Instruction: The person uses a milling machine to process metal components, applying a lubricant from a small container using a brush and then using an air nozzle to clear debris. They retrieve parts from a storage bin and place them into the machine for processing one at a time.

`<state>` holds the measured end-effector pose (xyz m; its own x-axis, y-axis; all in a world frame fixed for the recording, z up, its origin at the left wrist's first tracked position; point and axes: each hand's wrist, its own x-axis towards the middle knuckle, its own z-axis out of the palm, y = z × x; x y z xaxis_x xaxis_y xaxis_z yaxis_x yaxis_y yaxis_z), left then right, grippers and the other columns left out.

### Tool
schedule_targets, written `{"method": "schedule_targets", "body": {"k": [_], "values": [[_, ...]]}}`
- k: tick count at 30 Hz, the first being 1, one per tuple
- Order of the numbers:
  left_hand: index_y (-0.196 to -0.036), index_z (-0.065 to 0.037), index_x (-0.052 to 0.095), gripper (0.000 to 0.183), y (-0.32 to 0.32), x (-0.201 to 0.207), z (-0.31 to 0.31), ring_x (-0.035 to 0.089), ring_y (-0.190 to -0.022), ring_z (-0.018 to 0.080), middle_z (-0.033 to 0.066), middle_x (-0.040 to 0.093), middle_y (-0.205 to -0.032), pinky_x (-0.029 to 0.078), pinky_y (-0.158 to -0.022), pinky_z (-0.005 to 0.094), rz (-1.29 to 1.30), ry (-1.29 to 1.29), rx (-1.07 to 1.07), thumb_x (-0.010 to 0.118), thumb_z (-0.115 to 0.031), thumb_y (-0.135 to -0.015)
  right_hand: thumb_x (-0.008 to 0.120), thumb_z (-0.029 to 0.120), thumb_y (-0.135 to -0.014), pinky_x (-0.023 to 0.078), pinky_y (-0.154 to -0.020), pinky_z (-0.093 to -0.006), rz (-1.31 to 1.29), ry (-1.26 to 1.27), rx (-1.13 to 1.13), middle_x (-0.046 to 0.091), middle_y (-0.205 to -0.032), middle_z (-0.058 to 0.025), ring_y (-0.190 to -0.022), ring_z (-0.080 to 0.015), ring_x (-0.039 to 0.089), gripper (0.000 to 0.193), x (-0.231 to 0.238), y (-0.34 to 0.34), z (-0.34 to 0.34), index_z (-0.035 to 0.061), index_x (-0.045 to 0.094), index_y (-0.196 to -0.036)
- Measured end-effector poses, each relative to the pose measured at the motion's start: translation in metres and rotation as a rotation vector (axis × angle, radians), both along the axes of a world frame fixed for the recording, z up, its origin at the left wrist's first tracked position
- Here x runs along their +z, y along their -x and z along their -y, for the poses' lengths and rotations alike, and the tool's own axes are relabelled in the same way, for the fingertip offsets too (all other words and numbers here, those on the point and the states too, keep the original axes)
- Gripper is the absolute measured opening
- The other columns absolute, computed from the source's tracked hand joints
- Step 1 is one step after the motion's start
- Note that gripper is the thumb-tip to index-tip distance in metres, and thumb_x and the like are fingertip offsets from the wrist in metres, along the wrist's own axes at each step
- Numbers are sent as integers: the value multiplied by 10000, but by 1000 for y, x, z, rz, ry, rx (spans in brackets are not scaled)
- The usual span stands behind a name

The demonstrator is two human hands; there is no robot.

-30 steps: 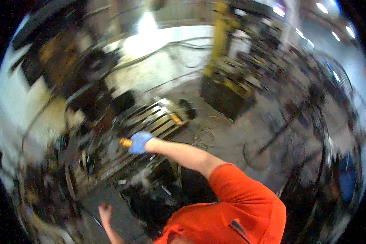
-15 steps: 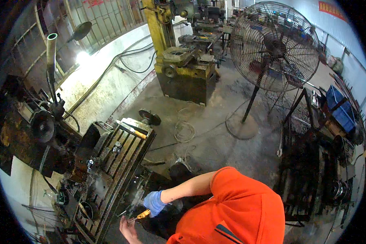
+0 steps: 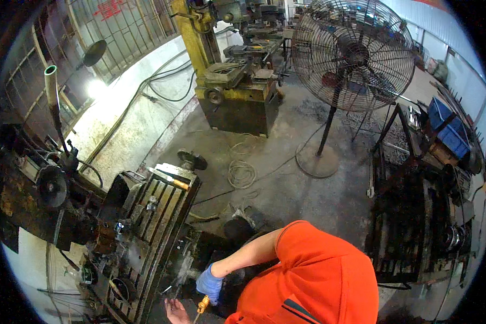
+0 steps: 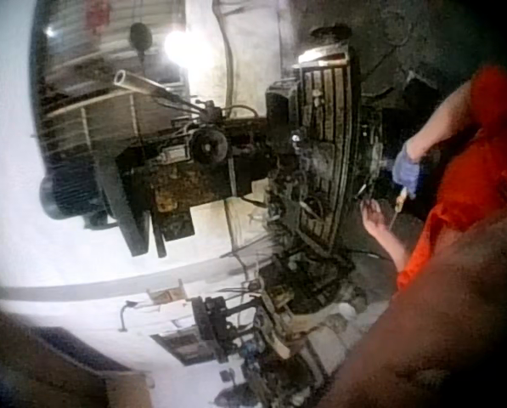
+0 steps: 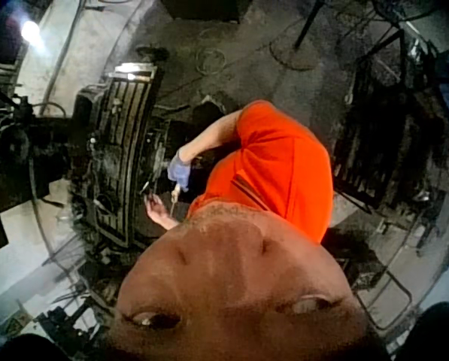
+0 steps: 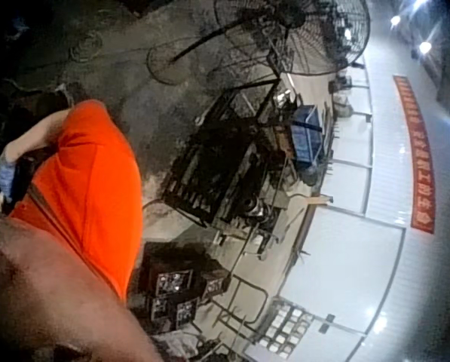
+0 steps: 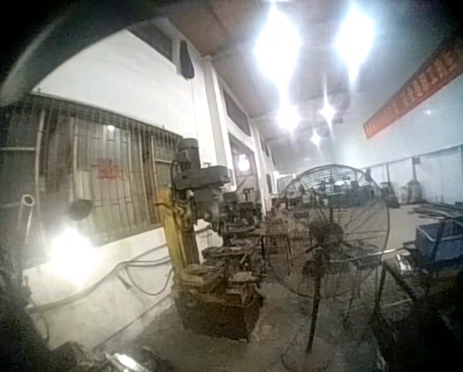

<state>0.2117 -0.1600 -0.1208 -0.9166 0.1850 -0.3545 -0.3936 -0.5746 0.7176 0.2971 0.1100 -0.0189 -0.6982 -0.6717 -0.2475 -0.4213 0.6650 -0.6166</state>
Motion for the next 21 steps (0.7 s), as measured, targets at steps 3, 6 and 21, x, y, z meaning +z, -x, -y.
{"method": "schedule_targets", "body": {"k": [3,6,21], "values": [[-1114,31,505,271,-6,13,6,559,-883,265,153,585,-944,454,-874,384,72,-96,-88,463,-77,-868,680,438,-655,483,-628,-385,247,39,-2,627,-707,-192,-678,-302,609,483,29,-5,-5,-36,646,-742],[-1100,6,514,258,-2,14,4,566,-879,279,155,588,-944,469,-841,388,88,-103,-116,466,-95,-868,675,447,-662,478,-604,-381,309,53,-43,622,-684,-184,-670,-284,611,499,39,-4,-13,-43,641,-751],[-1142,-35,490,327,-48,27,30,576,-861,272,140,549,-986,513,-751,399,82,-6,177,535,-142,-837,548,530,-720,464,-575,-426,67,-148,95,597,-657,-183,-611,-332,592,516,26,6,17,21,626,-680]]}}
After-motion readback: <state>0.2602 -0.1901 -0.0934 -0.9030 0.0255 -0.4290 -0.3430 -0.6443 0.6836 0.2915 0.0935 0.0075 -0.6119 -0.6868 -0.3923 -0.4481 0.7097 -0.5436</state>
